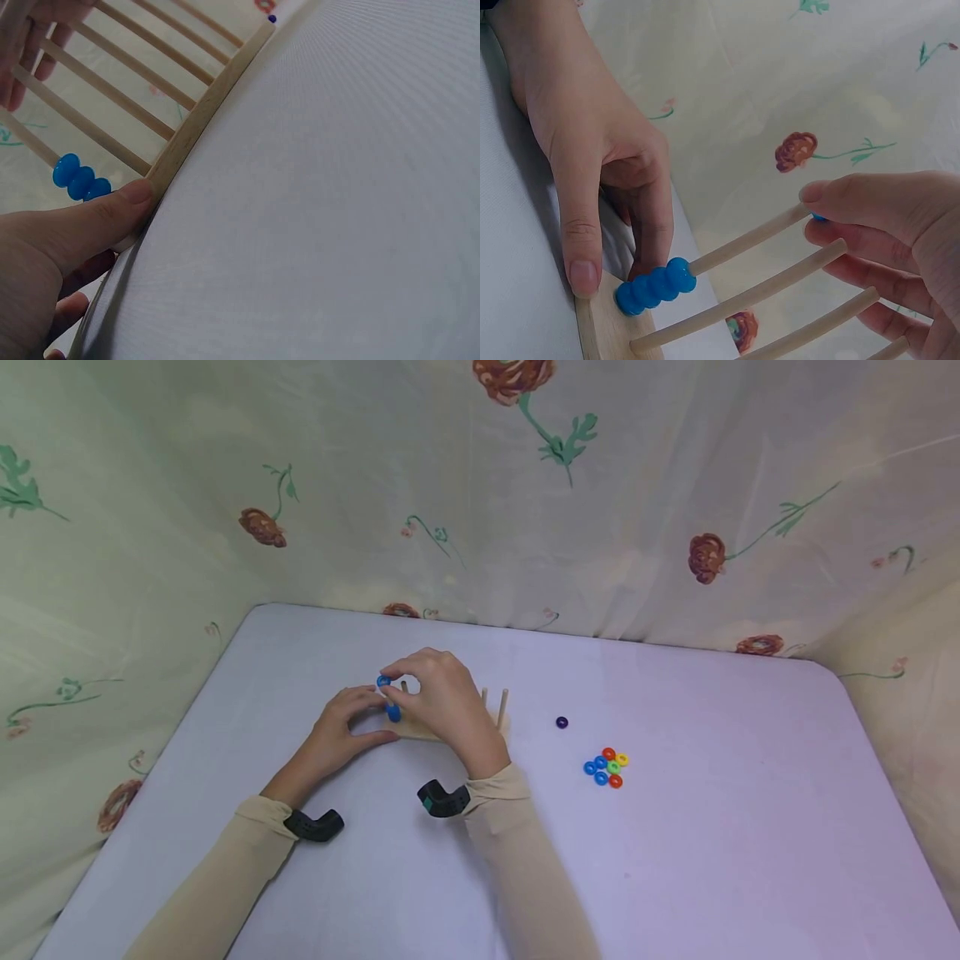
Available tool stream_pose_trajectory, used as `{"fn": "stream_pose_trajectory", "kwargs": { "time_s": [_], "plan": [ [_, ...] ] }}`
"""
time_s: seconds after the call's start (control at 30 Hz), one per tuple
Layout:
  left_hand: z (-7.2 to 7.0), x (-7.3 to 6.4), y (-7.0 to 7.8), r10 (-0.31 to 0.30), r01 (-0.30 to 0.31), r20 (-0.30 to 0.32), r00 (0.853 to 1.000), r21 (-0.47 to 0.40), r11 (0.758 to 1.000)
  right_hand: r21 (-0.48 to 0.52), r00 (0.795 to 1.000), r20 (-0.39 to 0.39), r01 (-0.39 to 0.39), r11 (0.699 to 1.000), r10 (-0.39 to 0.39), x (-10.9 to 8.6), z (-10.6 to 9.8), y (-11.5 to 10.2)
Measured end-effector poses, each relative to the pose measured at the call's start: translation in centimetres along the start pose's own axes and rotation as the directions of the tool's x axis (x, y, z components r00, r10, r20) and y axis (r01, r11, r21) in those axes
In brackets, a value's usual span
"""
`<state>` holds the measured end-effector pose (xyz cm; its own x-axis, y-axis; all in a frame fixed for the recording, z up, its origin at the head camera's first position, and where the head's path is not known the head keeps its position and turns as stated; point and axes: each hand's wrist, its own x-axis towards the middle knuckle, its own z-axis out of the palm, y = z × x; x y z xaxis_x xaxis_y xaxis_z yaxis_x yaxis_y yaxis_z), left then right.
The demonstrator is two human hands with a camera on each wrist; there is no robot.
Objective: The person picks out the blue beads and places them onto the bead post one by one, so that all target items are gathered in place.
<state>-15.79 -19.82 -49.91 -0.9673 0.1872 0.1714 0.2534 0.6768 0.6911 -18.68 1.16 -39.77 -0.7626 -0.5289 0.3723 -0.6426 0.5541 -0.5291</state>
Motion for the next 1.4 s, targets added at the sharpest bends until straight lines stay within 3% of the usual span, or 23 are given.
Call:
{"fn": "stream_pose_trajectory", "kwargs": {
  "time_s": [0.33, 0.7, 1.4],
  "plan": [
    [0.0, 0.0, -0.2, 0.015, -0.015, -0.012, 1.0, -0.002, 1.0, 0.006, 1.0, -0.003, 0.0, 1.0, 0.0, 0.0, -0.1, -0.1],
    [0.1, -0.1, 0.0, -0.002, 0.002, -0.006, 1.0, 0.003, 1.0, 0.037, 0.997, -0.058, 0.053, 0.998, -0.051, 0.0, 0.0, 0.4],
    [0.1, 0.0, -0.2, 0.015, -0.014, -0.012, 1.0, 0.028, 1.0, 0.037, 0.998, -0.06, 0.003, 0.999, -0.001, -0.7, -1.2, 0.5]
  ]
}}
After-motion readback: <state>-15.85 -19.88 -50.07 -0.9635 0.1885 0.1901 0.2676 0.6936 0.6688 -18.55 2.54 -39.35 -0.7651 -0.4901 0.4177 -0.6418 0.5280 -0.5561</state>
